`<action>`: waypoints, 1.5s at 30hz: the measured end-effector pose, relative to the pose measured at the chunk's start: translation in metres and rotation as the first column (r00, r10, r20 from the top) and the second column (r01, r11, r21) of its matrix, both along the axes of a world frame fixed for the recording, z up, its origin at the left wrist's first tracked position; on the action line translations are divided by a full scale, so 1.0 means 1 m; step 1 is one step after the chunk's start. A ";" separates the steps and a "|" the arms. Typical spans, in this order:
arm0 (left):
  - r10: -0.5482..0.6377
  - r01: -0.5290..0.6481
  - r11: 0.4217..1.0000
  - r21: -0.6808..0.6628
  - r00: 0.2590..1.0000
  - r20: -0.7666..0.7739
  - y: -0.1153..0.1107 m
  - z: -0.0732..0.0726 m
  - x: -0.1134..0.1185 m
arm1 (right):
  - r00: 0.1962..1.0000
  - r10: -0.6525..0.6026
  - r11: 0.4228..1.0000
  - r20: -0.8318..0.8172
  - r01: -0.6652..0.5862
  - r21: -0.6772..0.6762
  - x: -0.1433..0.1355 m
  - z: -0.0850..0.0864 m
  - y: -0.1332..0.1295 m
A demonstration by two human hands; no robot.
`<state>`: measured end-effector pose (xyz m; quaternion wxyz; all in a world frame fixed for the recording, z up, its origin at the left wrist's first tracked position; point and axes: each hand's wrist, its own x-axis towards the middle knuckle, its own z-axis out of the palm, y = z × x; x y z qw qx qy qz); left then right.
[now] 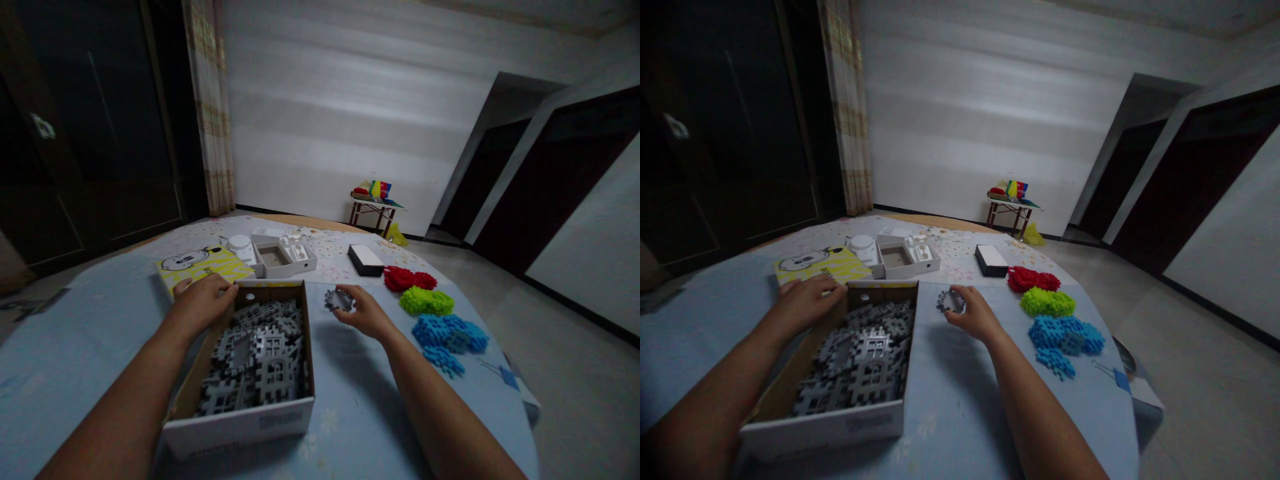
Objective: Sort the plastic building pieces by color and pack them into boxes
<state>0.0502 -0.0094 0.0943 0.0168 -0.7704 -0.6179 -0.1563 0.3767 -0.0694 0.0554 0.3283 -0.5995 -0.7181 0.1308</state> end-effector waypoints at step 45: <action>0.059 -0.058 0.998 -0.012 0.986 0.157 0.008 -0.015 -0.010 | 0.983 0.164 0.957 0.080 -0.139 -0.254 -0.062 0.037 -0.036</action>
